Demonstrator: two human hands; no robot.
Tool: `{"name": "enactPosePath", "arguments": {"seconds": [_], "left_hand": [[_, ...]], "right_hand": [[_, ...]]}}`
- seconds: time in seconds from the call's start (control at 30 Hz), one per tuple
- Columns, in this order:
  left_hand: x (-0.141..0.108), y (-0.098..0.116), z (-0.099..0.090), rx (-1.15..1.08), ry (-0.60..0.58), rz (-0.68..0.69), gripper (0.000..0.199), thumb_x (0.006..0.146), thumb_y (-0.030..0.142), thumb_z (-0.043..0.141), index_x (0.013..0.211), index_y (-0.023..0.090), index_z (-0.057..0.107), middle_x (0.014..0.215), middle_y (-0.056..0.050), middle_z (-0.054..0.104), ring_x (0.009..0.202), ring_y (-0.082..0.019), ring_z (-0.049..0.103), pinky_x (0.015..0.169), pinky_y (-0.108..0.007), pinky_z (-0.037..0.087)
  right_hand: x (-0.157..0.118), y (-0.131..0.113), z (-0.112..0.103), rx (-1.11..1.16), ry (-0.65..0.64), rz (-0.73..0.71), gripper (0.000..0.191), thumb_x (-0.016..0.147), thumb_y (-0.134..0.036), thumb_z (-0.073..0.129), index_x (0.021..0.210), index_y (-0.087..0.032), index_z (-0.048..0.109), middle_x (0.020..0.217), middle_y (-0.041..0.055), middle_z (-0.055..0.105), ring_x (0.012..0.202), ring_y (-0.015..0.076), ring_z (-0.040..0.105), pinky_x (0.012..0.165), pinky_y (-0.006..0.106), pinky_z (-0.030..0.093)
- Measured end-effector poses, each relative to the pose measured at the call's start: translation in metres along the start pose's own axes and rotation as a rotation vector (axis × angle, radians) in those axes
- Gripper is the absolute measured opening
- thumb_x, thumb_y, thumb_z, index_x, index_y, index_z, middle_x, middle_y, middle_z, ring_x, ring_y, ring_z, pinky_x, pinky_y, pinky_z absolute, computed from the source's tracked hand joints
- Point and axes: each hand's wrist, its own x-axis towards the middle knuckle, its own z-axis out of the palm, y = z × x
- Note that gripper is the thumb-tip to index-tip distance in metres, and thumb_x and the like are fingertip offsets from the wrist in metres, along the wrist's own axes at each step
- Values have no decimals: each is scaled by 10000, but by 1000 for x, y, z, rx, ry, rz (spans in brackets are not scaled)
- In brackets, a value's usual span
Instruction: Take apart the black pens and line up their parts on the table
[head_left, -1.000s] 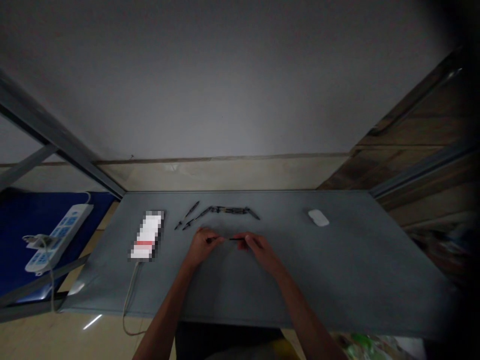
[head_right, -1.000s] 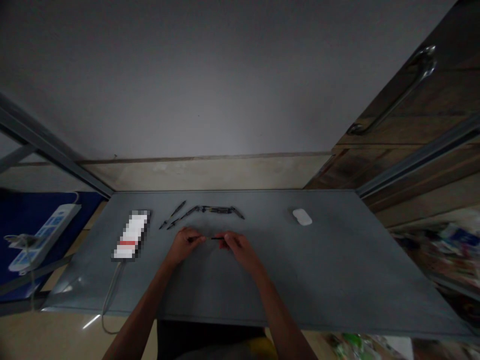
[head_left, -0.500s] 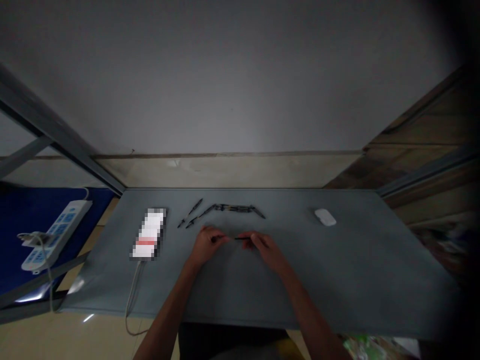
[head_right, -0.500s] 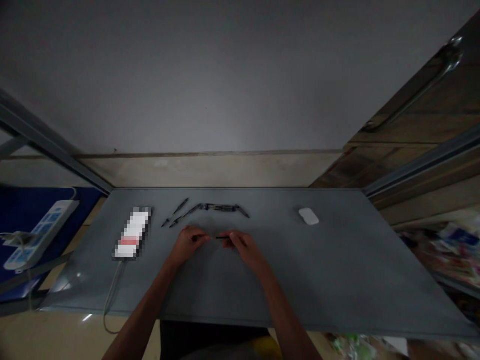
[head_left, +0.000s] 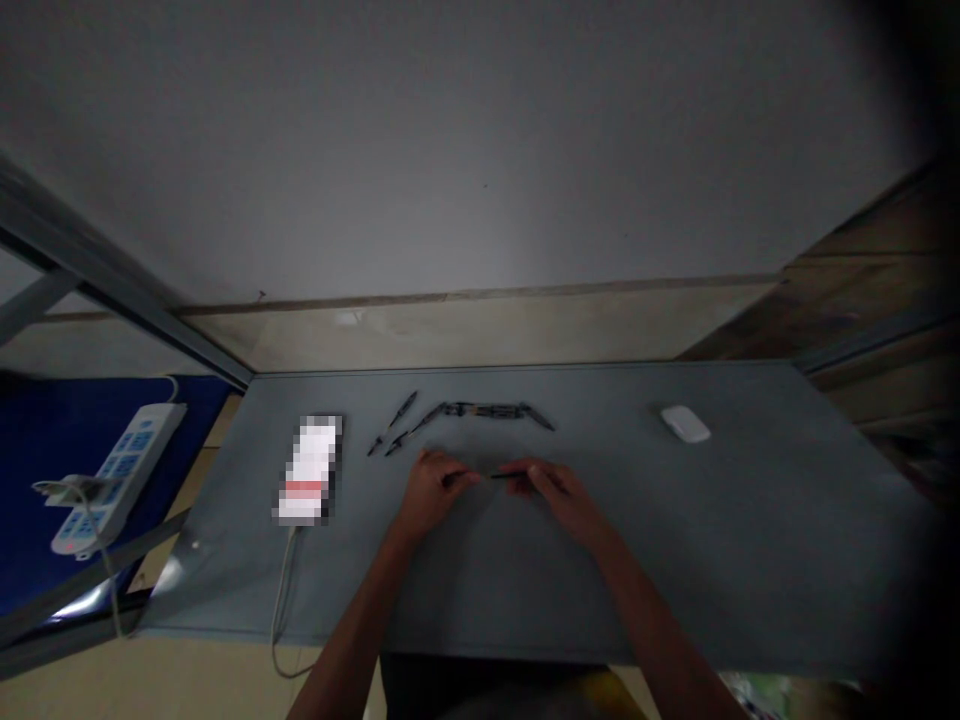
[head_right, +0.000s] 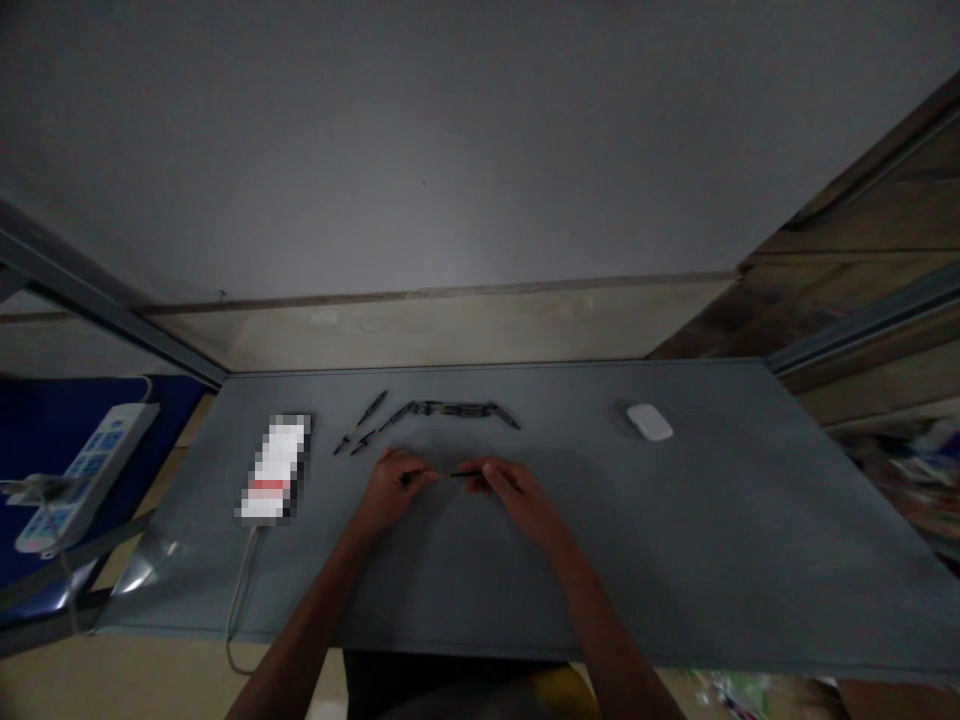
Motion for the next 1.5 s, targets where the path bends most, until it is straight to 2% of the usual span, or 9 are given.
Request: {"name": "enactPosePath", "arguments": {"seconds": [0.17,0.27,0.43,0.8,1.1,1.23,1.3,1.4,1.5], "left_hand": [[0,3,-2,-62,-13,-43,206,836,424,751,898,228,749,727,11,707,702,-166,622,879,-359,401],[0,4,-4,-71,-26,-12,213,881,421,705,980,241,760,722,14,703,694,-162,618,863,-356,394],[1,2,-5,-22,-38,35,304,955,407,603,801,211,777,626,0,660,649,-162,577,813,-352,379],[3,3,-4,47,-87,19,326,953,420,597,769,202,756,678,-18,688,713,-173,603,846,-359,382],[3,4,-2,-142,-49,-64,235,825,427,761,883,202,721,688,22,677,660,-143,596,860,-336,401],[2,6,-6,-155,-42,-57,250,851,430,731,973,212,734,651,28,650,638,-145,581,826,-328,407],[2,6,-7,-132,-30,-26,228,900,417,672,952,207,746,665,13,658,647,-148,578,807,-328,403],[2,5,-6,-88,-36,24,287,951,398,598,822,190,749,660,-4,663,645,-149,573,793,-332,393],[2,2,-4,-82,-38,35,285,937,400,626,777,196,745,639,6,659,626,-141,567,798,-333,389]], "right_hand": [[1,0,0,-24,0,14,542,916,-662,481,1074,-227,764,773,84,712,740,252,625,726,378,489],[1,1,-1,-13,16,-1,516,932,-637,480,1067,-230,766,775,83,712,735,247,623,724,373,486],[1,2,-3,17,39,-29,469,968,-563,480,1035,-216,787,766,105,725,755,241,635,751,363,488],[3,4,-3,4,31,-37,465,985,-538,467,1040,-193,774,762,65,728,753,219,657,741,325,508],[4,10,-4,-14,-5,-54,467,991,-524,463,1074,-174,761,777,76,719,748,213,626,741,326,492],[3,13,-5,22,5,-53,519,983,-567,451,1088,-159,754,777,89,708,761,225,629,747,340,486],[3,12,-5,42,15,-53,514,977,-576,459,1076,-167,755,778,87,708,763,223,630,748,337,483],[3,12,-4,43,22,-60,511,976,-578,463,1054,-168,758,779,88,711,756,215,628,749,332,486],[3,12,-4,19,7,-67,504,989,-563,442,1057,-174,756,787,88,718,768,220,636,756,345,499]]}}
